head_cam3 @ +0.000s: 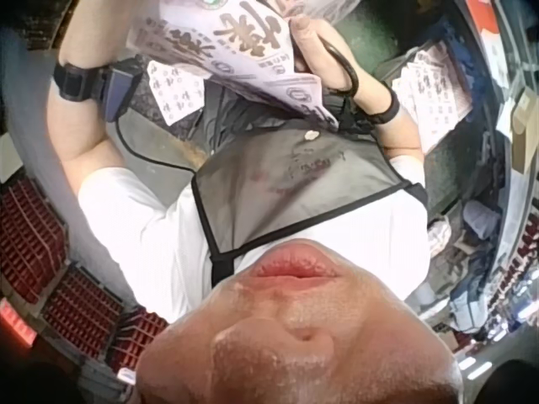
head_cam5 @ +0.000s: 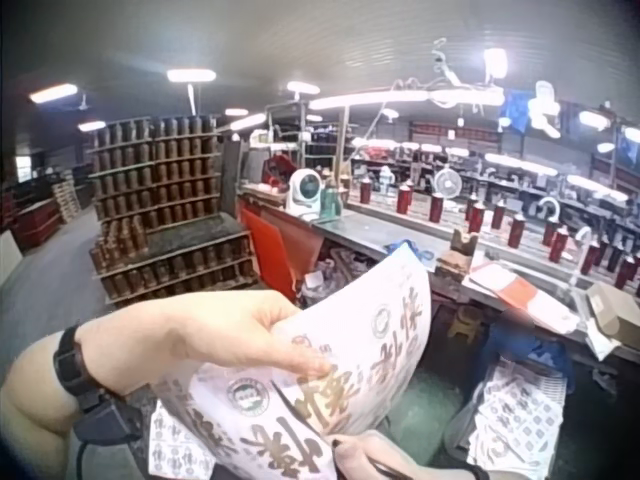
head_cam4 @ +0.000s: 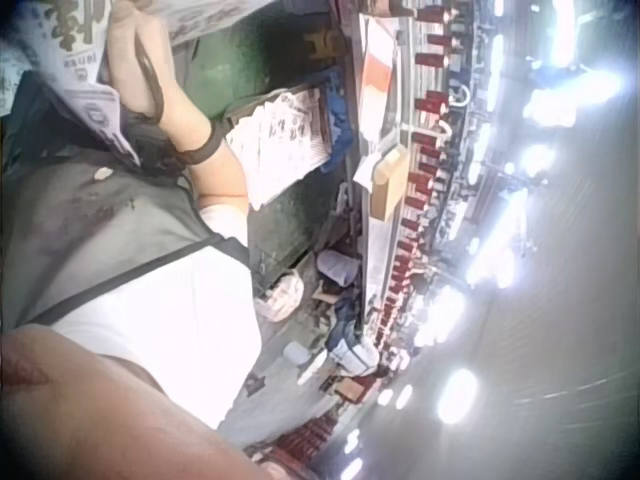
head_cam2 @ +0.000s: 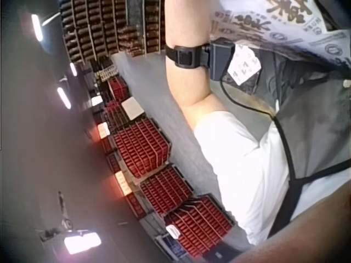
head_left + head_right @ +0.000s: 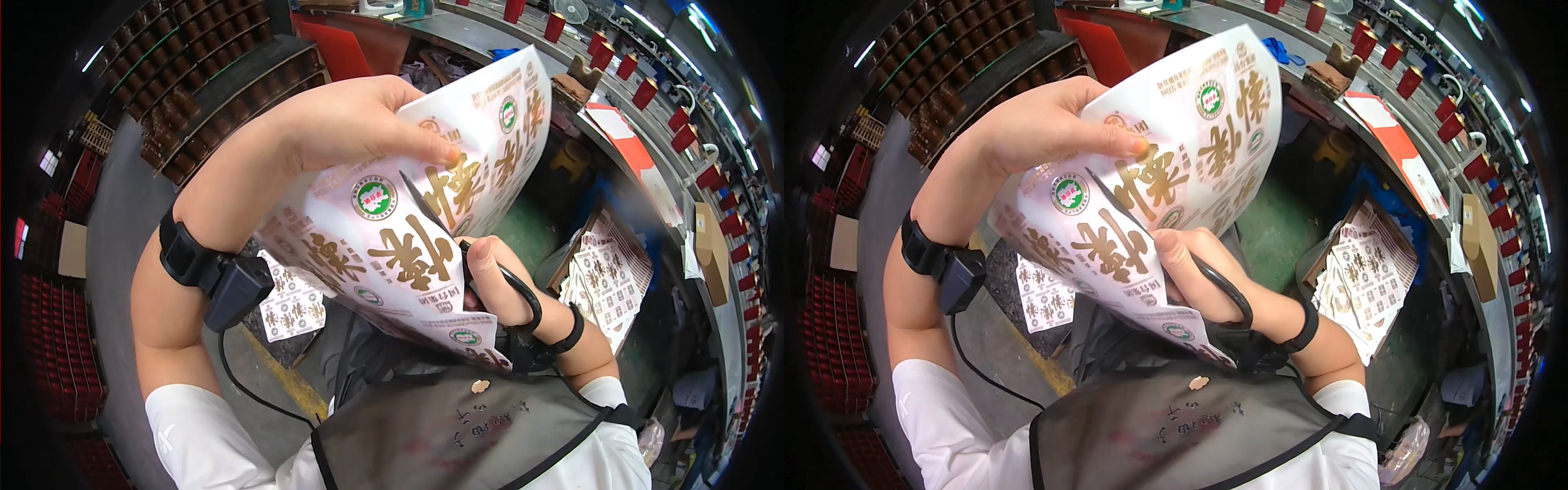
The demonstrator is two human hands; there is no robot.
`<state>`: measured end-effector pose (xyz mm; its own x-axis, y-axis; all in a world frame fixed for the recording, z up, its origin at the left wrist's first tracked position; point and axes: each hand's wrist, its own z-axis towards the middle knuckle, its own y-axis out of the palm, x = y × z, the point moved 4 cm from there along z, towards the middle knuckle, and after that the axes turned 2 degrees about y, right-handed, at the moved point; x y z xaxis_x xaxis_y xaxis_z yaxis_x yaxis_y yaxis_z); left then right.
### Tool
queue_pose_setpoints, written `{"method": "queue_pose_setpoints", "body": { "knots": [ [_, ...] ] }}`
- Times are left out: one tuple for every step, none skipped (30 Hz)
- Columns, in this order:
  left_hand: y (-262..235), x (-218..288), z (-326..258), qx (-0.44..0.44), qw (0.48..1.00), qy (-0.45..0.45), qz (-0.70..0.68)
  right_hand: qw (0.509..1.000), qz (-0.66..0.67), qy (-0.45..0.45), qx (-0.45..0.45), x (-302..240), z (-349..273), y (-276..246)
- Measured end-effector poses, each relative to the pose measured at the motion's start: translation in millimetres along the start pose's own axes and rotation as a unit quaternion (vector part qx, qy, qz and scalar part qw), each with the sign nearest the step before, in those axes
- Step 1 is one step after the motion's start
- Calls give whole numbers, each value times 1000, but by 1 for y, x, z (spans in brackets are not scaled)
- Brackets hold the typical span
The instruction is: The recorder uses scissors to cut individual labels from large printed sheets on a factory floor.
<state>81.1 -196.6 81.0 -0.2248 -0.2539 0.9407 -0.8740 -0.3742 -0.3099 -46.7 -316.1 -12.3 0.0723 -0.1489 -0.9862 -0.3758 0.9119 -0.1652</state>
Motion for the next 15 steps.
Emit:
{"method": "queue_pose_setpoints", "body": {
  "knots": [
    [-1, 2, -1, 7, 1000, 20, -4, 999, 44, -3, 20, 4, 1, 4],
    [-2, 4, -1, 11, 999, 43, -13, 999, 43, -7, 22, 9, 6, 9],
    [-4, 4, -2, 12, 999, 38, -4, 996, 72, -38, 37, 13, 11, 14],
    [-6, 5, -3, 18, 999, 47, -1, 992, 106, -53, 41, 15, 12, 14],
    [-7, 8, -5, 11, 997, 74, -6, 991, 103, -70, 55, 18, 14, 15],
    [-10, 7, -4, 22, 998, 55, 6, 992, 85, -74, 57, 20, 15, 16],
    [-10, 6, -4, 4, 999, 52, 4, 992, 77, -78, 58, 22, 15, 16],
    [-11, 6, -5, -14, 999, 52, -4, 992, 70, -82, 60, 23, 15, 17],
    [-12, 4, -6, -15, 999, 45, 6, 993, 65, -74, 66, 24, 15, 18],
    [-14, 5, -9, -8, 997, 72, 24, 993, 60, -67, 73, 24, 15, 19],
    [-16, 4, -12, 3, 995, 90, 48, 993, 57, -59, 81, 24, 14, 20],
    [-16, 3, -14, -17, 995, 82, 55, 991, 87, -63, 80, 24, 15, 22],
    [-16, 1, -16, -32, 994, 82, 59, 990, 85, -72, 89, 23, 16, 22],
    [-13, 4, -18, -48, 987, 151, 40, 988, 80, -84, 99, 22, 16, 23],
    [-11, 6, -20, -63, 975, 212, 26, 987, 74, -95, 108, 21, 16, 24]
  ]
}}
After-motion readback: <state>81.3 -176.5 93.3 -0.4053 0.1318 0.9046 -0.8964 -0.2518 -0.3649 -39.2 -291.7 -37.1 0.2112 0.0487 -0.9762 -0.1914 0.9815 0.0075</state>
